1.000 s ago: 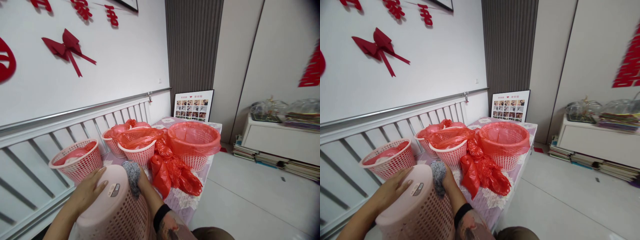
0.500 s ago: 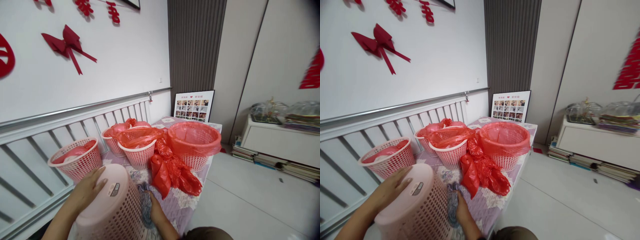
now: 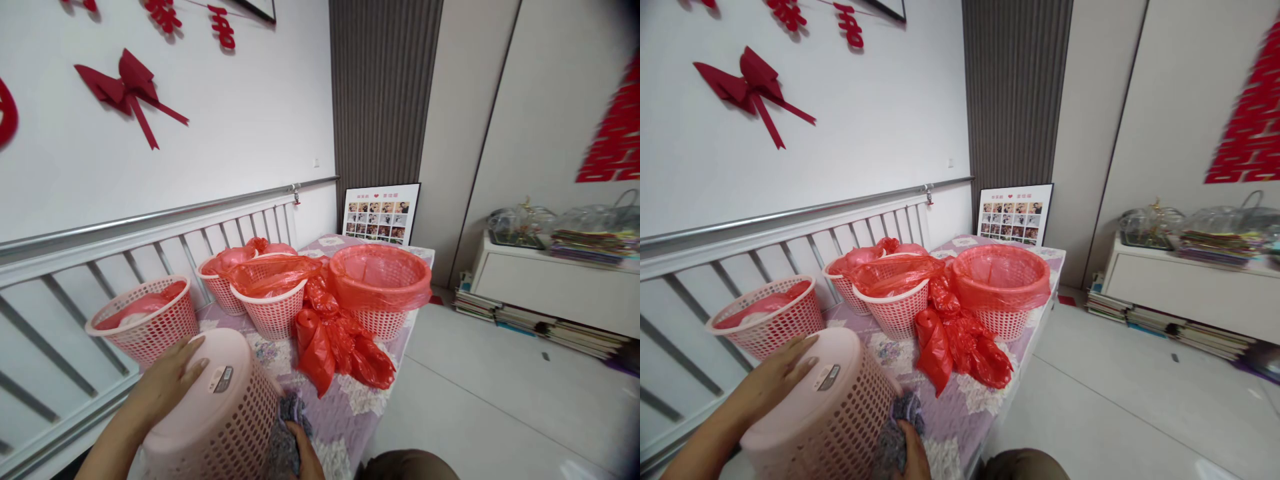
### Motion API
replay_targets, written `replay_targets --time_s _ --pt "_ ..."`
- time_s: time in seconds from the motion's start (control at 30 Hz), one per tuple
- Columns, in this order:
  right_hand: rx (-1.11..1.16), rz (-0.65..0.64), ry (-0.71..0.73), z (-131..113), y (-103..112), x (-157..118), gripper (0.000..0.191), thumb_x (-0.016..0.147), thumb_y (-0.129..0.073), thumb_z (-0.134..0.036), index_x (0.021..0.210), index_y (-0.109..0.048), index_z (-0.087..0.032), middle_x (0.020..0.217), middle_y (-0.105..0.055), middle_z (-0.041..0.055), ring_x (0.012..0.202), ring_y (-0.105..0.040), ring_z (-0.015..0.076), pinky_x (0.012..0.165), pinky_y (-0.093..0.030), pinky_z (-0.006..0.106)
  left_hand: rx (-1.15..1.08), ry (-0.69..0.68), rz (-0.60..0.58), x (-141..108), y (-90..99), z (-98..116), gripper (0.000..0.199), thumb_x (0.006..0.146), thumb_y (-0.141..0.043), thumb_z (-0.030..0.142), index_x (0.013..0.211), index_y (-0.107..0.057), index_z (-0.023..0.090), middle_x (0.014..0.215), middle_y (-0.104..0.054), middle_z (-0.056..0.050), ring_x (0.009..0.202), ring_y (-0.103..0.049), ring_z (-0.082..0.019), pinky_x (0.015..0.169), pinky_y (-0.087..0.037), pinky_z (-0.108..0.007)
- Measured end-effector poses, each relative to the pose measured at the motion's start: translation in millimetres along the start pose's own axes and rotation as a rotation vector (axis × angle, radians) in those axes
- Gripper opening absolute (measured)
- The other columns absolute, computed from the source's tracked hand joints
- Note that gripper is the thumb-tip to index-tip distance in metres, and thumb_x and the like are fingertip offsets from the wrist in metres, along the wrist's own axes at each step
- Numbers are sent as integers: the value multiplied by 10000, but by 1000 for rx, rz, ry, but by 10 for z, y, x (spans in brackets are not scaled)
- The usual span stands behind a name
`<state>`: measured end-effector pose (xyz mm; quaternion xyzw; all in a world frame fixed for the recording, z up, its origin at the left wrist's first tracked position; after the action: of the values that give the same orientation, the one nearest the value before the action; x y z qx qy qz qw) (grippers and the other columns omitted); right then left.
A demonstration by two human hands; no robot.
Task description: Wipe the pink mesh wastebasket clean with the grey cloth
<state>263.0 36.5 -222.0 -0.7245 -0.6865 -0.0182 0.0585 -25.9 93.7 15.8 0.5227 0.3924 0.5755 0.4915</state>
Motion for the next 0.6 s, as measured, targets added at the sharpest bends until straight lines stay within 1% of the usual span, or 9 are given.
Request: replay_targets --time_s 0.07,0.13,0.2,0.27,0.33,0.37,0.43,0.5,0.6 --pt "-19 -22 52 -219 -114 3 662 587 -599 -82 1216 -691 -269 1268 -696 76 1247 -607 310 1115 -425 439 -5 3 -4 -1 12 16 690 921 -368 616 1425 -523 171 1520 -484 -126 1419 -428 -306 1193 -313 -506" --pt "-16 -56 100 -538 -236 32 714 610 -559 -70 1294 -641 -254 1350 -645 73 1307 -561 273 1150 -390 425 -13 -2 1 0 22 26 691 916 -372 616 1409 -541 163 1510 -498 -128 1405 -447 -309 1186 -328 -506" --pt "-14 -93 160 -892 -357 69 736 652 -553 -79 1361 -584 -272 1414 -593 58 1351 -517 249 1174 -359 420 -20 -5 13 2 29 30 675 910 -389 609 1393 -558 169 1498 -513 -120 1397 -459 -307 1180 -339 -504" --pt "-29 -129 230 -1186 -467 100 757 691 -575 -104 1420 -520 -299 1479 -529 47 1396 -463 253 1195 -325 428 -18 2 14 1 38 35 670 906 -400 606 1394 -558 174 1499 -513 -117 1397 -459 -302 1182 -337 -495" --pt "-58 -173 294 -1333 -548 127 806 692 -609 -119 1464 -466 -306 1541 -454 47 1441 -397 281 1211 -290 451 -9 4 9 -2 55 50 675 906 -392 606 1395 -556 170 1503 -508 -120 1400 -457 -293 1188 -327 -479" --pt "-73 -198 319 -1336 -569 141 837 681 -617 -114 1479 -445 -300 1565 -419 52 1459 -364 295 1218 -271 466 -5 3 8 -5 67 62 678 907 -385 609 1393 -559 168 1503 -508 -121 1401 -456 -289 1192 -323 -473" --pt "-89 -246 340 -1202 -565 172 887 659 -603 -84 1502 -409 -281 1592 -374 62 1483 -318 306 1226 -242 490 -1 2 2 -10 89 86 678 912 -369 610 1389 -563 169 1503 -507 -122 1402 -455 -285 1196 -314 -469" --pt "-72 -235 308 -916 -492 203 894 659 -563 -51 1509 -393 -269 1585 -389 68 1481 -326 285 1228 -243 487 -3 7 -10 -13 102 100 679 914 -362 609 1393 -560 171 1506 -503 -124 1404 -452 -290 1197 -310 -477" --pt "-28 -130 200 -352 -306 220 811 687 -559 -61 1465 -464 -269 1512 -499 73 1425 -430 261 1209 -296 463 -7 9 -29 -11 88 89 688 917 -362 612 1409 -543 166 1519 -486 -128 1415 -434 -300 1201 -298 -489"
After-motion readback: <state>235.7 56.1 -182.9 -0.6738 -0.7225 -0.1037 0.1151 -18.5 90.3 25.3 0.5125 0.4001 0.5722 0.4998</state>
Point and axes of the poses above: each hand's wrist, its own x-axis towards the middle knuckle, its own y-axis out of the back of the hand, z = x × y, the point moved 1 cm from there along x, towards the middle knuckle
